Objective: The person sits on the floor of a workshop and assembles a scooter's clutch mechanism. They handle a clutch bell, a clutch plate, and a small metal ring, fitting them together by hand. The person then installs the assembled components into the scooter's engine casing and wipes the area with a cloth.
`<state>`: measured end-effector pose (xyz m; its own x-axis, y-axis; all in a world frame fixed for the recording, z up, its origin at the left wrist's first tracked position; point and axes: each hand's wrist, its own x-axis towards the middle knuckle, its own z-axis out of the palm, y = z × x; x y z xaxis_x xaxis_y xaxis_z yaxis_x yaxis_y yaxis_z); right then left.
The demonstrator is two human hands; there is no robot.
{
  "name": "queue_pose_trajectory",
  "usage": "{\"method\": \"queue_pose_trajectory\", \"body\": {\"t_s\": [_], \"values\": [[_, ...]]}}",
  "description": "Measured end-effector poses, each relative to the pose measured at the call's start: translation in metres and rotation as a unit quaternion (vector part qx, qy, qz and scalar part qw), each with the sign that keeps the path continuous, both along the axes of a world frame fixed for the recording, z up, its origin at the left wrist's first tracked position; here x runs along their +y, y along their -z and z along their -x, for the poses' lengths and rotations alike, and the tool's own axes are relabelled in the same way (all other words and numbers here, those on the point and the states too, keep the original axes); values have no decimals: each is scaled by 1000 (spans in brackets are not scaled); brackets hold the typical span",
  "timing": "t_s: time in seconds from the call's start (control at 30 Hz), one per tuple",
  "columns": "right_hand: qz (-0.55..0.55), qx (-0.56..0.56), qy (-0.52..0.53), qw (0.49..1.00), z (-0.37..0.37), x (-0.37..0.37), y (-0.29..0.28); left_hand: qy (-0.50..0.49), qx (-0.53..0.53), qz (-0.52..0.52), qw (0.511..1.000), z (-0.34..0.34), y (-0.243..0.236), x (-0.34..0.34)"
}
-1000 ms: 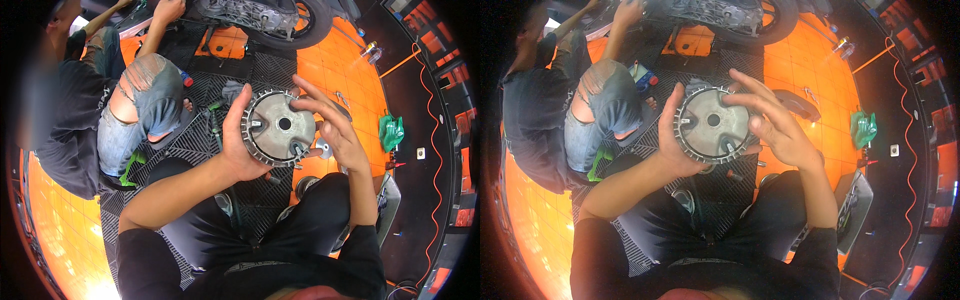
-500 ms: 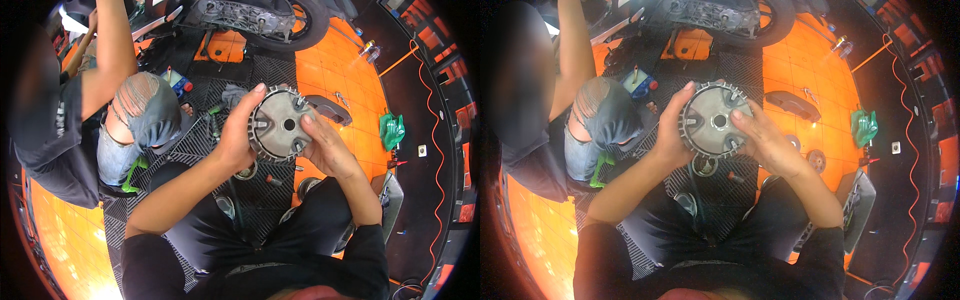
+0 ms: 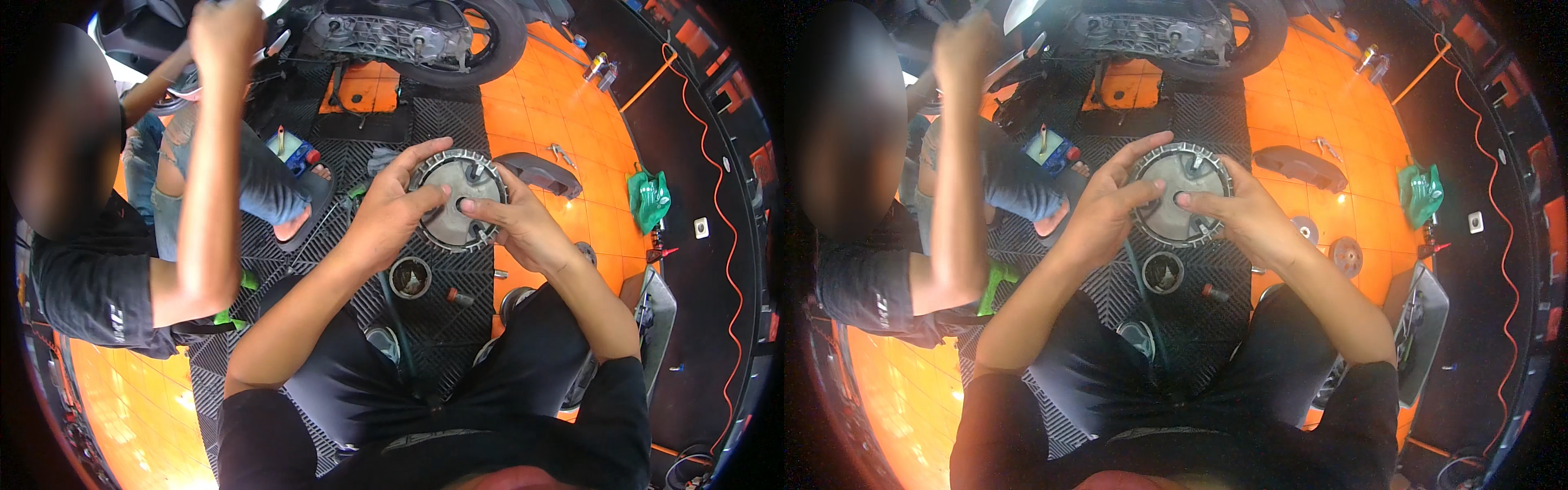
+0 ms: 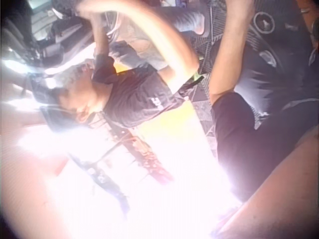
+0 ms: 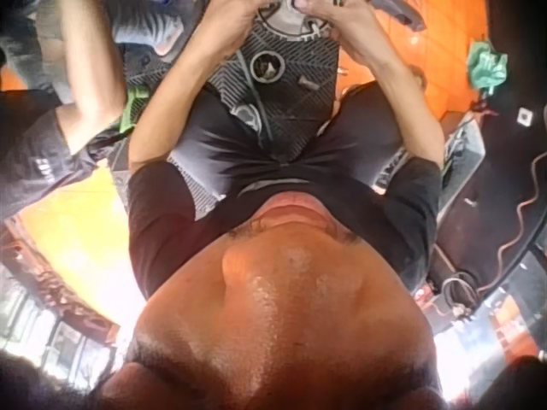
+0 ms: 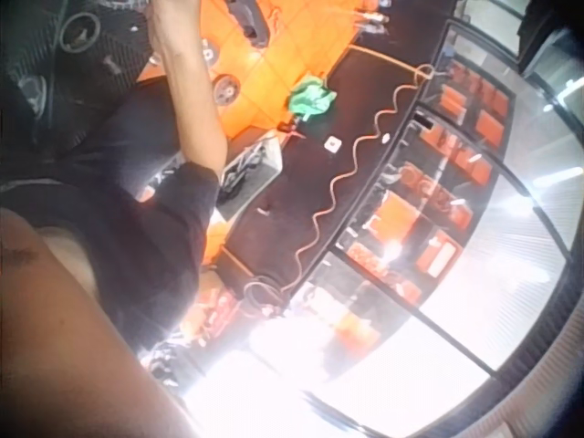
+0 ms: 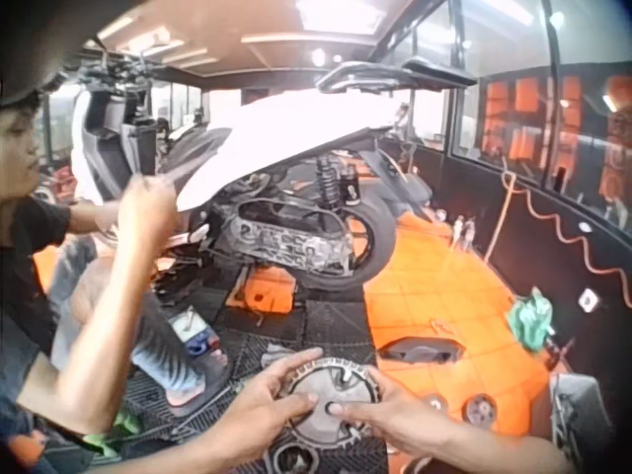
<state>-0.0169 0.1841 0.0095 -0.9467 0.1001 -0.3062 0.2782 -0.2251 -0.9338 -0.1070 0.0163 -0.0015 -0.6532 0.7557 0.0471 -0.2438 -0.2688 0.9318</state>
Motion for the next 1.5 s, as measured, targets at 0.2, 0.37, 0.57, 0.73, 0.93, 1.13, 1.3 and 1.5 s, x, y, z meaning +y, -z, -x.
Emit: {"method": "queue_pose_trajectory", "body": {"t_s": [0.2, 0.37, 0.57, 0.73, 0.93, 1.13, 1.3, 1.5], "values": [[41, 78, 124, 988, 1, -3, -11, -71, -67, 9, 995, 17, 13, 9], [-166, 369, 66, 912, -23, -9, -37, -48, -168, -12, 985, 8, -11, 0], [-139, 270, 99, 948, -23, 14, -30, 10, -161, 21, 987, -12, -7, 7], [-158, 234, -62, 957, -29, 31, -27, 37, -173, 10, 984, -14, -12, 13], [-532, 449, 86, 713, -28, 29, -4, 125, -260, 44, 956, -20, 7, 12], [-635, 499, -23, 590, -37, 31, 4, 173, -185, 25, 967, -27, 14, 11], [-692, 425, -6, 583, -42, 38, 8, 86, -210, 3, 974, -31, 24, 14], [-329, 15, -66, 942, -37, 133, 77, -35, -167, 8, 985, -39, 26, 20]]}}
